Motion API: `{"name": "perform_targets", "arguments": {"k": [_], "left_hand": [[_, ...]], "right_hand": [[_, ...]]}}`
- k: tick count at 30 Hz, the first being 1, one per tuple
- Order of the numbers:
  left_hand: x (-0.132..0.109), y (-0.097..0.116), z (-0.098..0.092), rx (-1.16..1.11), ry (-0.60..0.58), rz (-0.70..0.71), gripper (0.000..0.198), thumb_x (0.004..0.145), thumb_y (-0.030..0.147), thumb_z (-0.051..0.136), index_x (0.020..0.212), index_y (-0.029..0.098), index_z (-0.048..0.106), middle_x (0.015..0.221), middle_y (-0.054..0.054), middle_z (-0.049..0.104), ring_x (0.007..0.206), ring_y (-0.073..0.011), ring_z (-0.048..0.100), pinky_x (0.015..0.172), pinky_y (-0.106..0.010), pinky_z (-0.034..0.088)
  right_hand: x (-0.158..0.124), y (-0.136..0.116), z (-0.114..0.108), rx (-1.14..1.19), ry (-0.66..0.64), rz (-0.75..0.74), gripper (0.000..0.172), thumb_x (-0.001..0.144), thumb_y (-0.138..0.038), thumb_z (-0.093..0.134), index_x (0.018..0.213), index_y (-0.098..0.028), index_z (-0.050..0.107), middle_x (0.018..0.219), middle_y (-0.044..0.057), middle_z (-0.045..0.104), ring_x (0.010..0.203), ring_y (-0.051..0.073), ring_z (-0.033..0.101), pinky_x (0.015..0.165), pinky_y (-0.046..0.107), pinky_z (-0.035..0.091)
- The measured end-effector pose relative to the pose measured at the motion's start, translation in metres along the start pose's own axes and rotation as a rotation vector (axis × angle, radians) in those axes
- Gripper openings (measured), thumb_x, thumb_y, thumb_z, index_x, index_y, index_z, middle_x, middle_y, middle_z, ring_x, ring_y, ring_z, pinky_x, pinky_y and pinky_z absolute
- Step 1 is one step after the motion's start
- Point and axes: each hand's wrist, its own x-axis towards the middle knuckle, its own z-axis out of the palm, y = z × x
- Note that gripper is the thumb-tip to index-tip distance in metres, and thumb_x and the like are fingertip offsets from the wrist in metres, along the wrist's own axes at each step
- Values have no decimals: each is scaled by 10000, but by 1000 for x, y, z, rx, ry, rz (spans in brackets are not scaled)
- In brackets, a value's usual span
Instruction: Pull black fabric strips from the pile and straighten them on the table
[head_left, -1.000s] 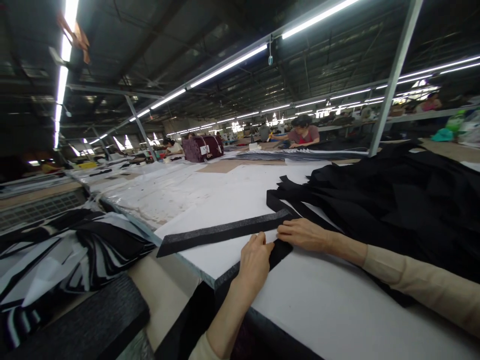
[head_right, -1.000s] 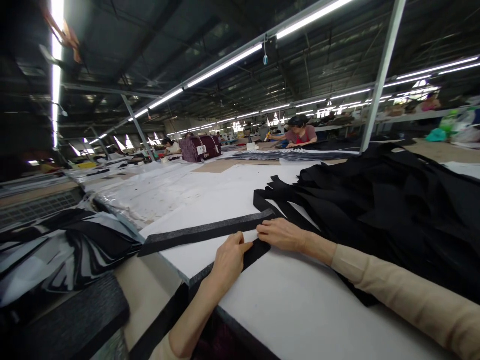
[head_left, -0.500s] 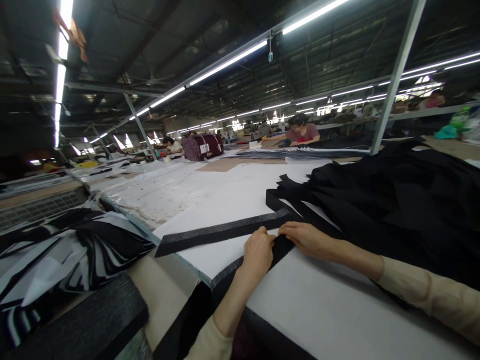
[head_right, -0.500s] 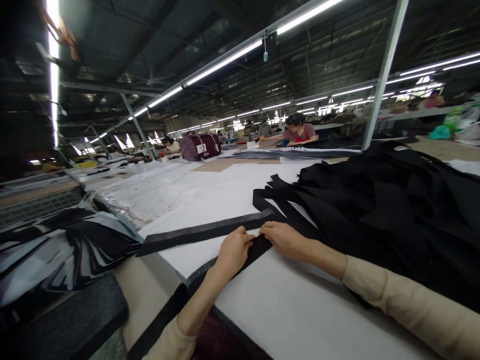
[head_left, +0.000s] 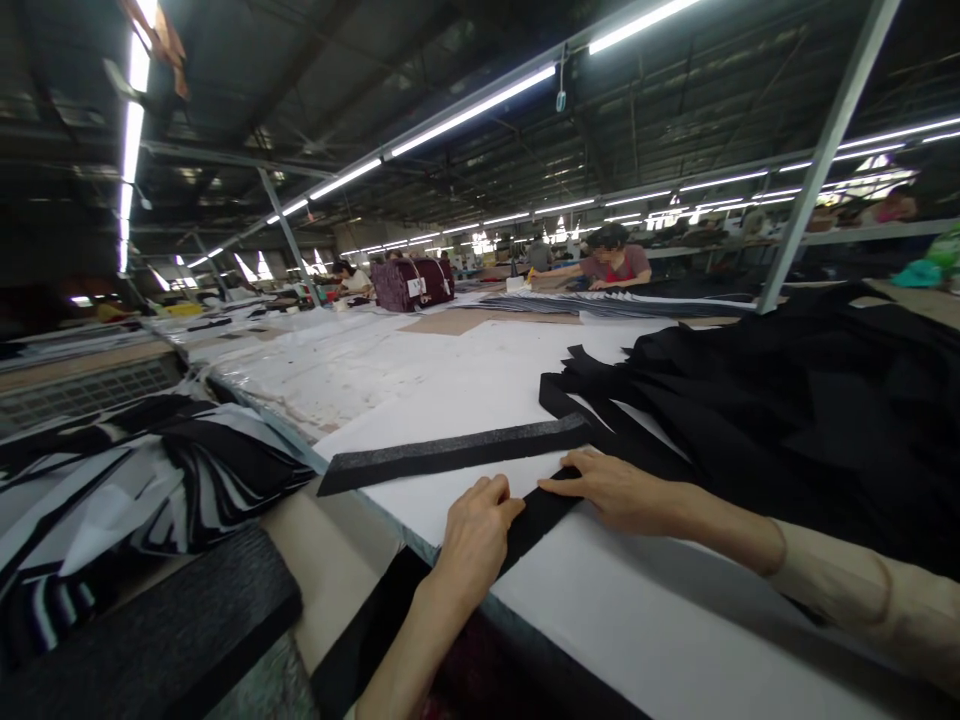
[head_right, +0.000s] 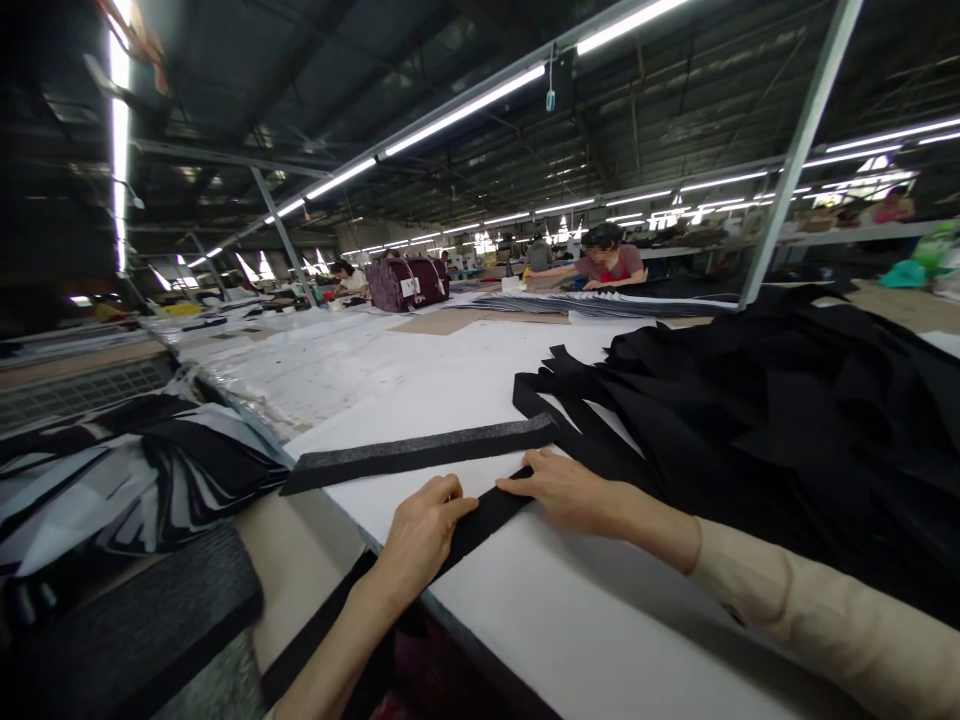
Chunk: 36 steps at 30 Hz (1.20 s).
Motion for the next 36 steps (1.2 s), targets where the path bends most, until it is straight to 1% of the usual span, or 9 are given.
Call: {"name": "perform_targets", "arguments": {"k": [4, 8, 14, 17, 22, 26, 28, 32, 36], "left_hand": [[-17, -4, -16, -136, -44, -102, 326, 849, 107, 406, 994, 251, 661, 844, -21, 568, 787, -151, 538, 680, -241, 402], [-43, -12, -26, -315, -6, -212, 265, 866, 172, 439, 963, 264, 667, 775, -5, 550, 730, -133, 547, 654, -226, 402], [-61, -24, -17, -151, 50, -51, 333, 916, 190, 337, 977, 247, 659, 797, -30, 526, 704, -136, 513, 629, -234, 395], [-62, -27, -16, -75, 61, 12, 344, 919, 169, 315, 996, 229, 644, 794, -34, 518, 693, -132, 501, 626, -233, 394], [-43, -18, -13, -20, 38, 2, 322, 908, 154, 340, 968, 233, 647, 805, -23, 531, 696, -128, 519, 626, -225, 405], [-3, 2, -1, 77, -38, -4, 312, 883, 119, 362, 946, 222, 650, 860, -22, 556, 711, -137, 554, 649, -245, 424], [19, 13, 6, 121, -77, -8, 302, 867, 105, 371, 916, 199, 654, 875, -33, 564, 723, -152, 569, 654, -264, 431], [45, 26, 13, 135, -98, -7, 292, 843, 77, 378, 867, 166, 655, 891, -49, 571, 751, -171, 581, 657, -278, 428], [33, 21, 6, 73, -95, -46, 241, 876, 161, 408, 887, 194, 646, 849, -27, 570, 749, -159, 580, 631, -255, 413]], "right_hand": [[2, -12, -2, 6, -61, 19, 794, 654, 88, 396, 1329, -330, 417, 1089, 130, 496, 987, 264, 511, 821, 413, 440], [4, -15, -7, -13, -121, 20, 812, 659, 95, 388, 1356, -320, 372, 1088, 143, 481, 999, 279, 507, 794, 397, 449], [8, -28, -13, -129, -233, -63, 857, 690, 99, 354, 1390, -382, 239, 1122, 137, 486, 1031, 285, 528, 798, 413, 458], [7, -31, -8, -180, -202, -71, 873, 686, 101, 355, 1387, -402, 223, 1199, 146, 480, 1111, 323, 494, 811, 445, 462], [3, -8, 1, -196, -117, -38, 858, 671, 95, 372, 1363, -407, 295, 1354, 98, 415, 1175, 313, 460, 868, 442, 450], [4, 21, -4, -365, 88, -64, 770, 651, 70, 420, 1261, -397, 473, 1415, 49, 340, 1288, 363, 270, 968, 616, 260], [6, 31, -9, -450, 180, -110, 652, 661, 54, 438, 1164, -336, 580, 1396, 50, 364, 1305, 359, 228, 990, 627, 201], [8, 36, -12, -365, 123, -68, 493, 732, 41, 362, 1053, -204, 645, 1120, 105, 554, 1084, 245, 492, 887, 406, 425], [5, 35, -9, -174, 50, -21, 534, 740, 49, 311, 1140, -161, 594, 978, 102, 550, 903, 182, 542, 811, 310, 457]]}}
